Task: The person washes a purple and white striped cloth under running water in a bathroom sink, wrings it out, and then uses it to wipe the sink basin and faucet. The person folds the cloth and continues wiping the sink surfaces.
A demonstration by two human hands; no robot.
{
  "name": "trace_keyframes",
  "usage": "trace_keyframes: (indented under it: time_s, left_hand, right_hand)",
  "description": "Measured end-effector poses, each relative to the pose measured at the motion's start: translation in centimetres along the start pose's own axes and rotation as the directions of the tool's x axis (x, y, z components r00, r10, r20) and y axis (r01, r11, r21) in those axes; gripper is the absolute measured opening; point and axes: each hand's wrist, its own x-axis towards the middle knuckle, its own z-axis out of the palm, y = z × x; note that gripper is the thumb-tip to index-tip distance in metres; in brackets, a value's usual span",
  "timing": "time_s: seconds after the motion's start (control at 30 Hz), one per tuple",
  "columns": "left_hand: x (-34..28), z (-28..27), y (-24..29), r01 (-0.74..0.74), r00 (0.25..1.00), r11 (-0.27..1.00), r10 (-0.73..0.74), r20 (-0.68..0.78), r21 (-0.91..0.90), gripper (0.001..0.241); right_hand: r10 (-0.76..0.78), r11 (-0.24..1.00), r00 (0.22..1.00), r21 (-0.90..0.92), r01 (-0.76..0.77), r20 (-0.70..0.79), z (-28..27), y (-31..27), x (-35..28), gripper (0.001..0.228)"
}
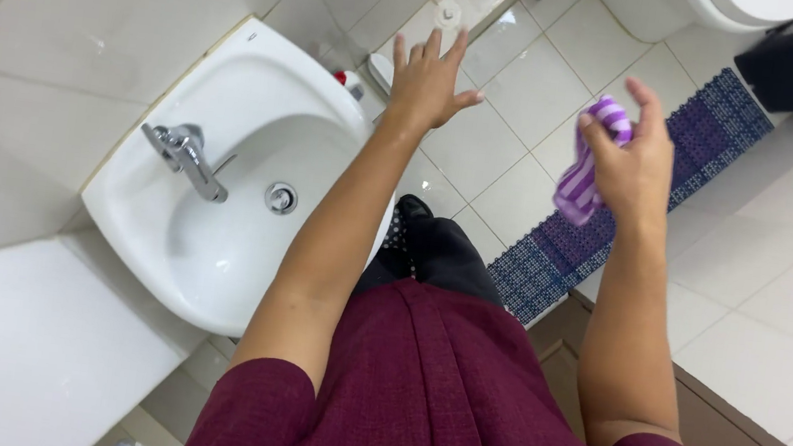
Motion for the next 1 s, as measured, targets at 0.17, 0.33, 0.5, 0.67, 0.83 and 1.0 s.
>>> trace_keyframes:
  time_s: [0.17,0.33,0.5,0.67,0.83,1.0]
  left_hand:
    - [3.3,4.9,-0.2,-0.031,0.952,0.947,0.126,-0.280,0.321,0.024]
    - [4.2,5.2,-2.5,0.095,0.952,0.912,0.034,-0.304,0.400,0.046]
    - [1.0,1.5,-4.0,0.027,0.942,0.889,0.131,-0.310,0.458,0.114]
    - [-3.5,4.8,-11.8,-0.060,0.825,0.988,0.127,-0.550,0.139,0.077]
    - [-15.6,-7.4,-4.6,0.089,0.907,0.955,-0.195,-0.372,-0.283,0.072]
    - [-26.7,-6.3,-7.3,0.378,0.728,0.796,-0.571,-0.380,-0.473,0.026]
  right_hand:
    - [0.010,0.999,0.999,-0.044,-0.009,0.039,1.0,1.4,-1.3,0.059]
    - [0.032,0.994,0.991,-0.111,-0.017,0.128,0.9,0.9,-2.5,0.052]
    - [-0.007,0.999,0.983,-0.051,0.016,0.183,1.2,-0.2,-3.2,0.051]
    - [-0.092,0.996,0.968,0.015,0.091,0.235,3.1,-0.9,-3.3,0.046]
    - [-0.085,0.974,0.904,0.227,-0.014,0.420,9.0,-1.6,-2.8,0.032]
    - [-0.503,0.863,0.779,0.272,0.426,0.375,17.8,-9.6,-5.7,0.047]
